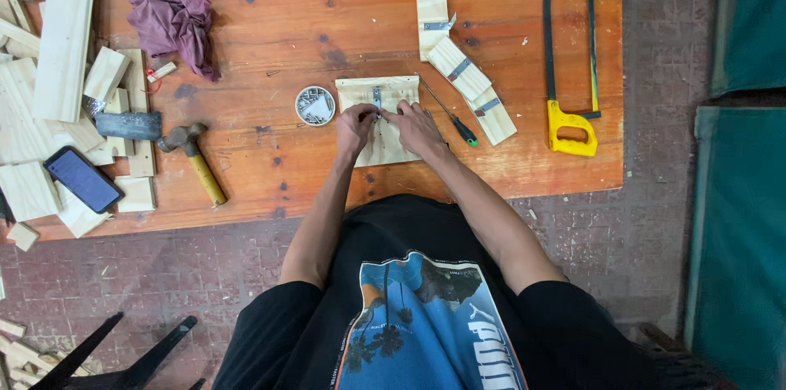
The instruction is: The person assembles small wooden pieces by attaching metal brackets with screws. They use a screwdriver to tighten screws into pre-drilled holes on the wood, handling each piece individually and placing completed units aside on the workbench.
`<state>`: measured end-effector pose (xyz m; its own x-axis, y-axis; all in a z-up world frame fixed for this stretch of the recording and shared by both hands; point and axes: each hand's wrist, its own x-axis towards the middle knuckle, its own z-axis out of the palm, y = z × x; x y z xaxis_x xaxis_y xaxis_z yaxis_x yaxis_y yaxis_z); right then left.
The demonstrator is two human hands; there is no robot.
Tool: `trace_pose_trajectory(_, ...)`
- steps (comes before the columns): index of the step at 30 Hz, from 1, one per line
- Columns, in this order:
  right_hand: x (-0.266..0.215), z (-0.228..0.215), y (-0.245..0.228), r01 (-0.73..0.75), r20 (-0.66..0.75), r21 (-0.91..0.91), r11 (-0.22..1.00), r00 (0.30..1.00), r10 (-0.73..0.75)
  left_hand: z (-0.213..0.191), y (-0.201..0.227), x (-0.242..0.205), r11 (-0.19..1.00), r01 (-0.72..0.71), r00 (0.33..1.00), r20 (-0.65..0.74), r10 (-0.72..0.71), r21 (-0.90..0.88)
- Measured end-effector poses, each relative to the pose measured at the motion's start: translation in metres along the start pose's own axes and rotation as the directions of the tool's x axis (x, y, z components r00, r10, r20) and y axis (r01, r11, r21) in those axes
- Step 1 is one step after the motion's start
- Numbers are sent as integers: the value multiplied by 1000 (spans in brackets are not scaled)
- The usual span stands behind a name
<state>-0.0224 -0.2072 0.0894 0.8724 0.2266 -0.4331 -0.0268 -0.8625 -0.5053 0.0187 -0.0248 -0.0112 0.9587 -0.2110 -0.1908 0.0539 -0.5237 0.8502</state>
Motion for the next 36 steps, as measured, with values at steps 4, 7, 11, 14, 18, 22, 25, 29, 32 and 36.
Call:
trace_pose_trajectory(4,1,1,1,-2,11,-2,1000,1000,2,-4,4,0,999,-33,999,29,32,22)
trace_pose_trajectory(7,6,8,7,-9,13,-18,1000,1000,9,-2,3,1,997,-60,997,42,58,40)
trace_pose_trajectory(11,1,0,0,-11,22,-23,1000,1000,11,-2,5,1,994,-81,996,54,77,74)
trace_pose_trajectory(14,2,1,-1,-38,36,1,999,999,38,-5,12,-1,993,-76,996,46,72,85)
trace_pose_trajectory(18,5,6,6,-39,36,-7,999,999,39,-3,14,-1,996,-51,998,25,49,78)
trace_pose_trajectory(22,10,13,10,-38,19,15,999,999,37,-7,16,-1,985,-83,995,65,74,149)
trace_pose_trajectory(25,-3,-2,-1,-32,-37,112,993,999,36,-1,6,1,981,-106,993,70,96,159)
trace_pose_trajectory(29,4,23,39,-124,-169,240,963,971,168,2,-3,2,981,-121,992,62,113,149)
trace_pose_trajectory(32,-30,7,50,-179,-177,224,958,959,220,3,-9,3,977,-137,990,64,128,161)
trace_pose_trajectory(36,-65,18,68,-372,-24,38,927,927,373,9,-21,9,980,-124,990,80,113,157)
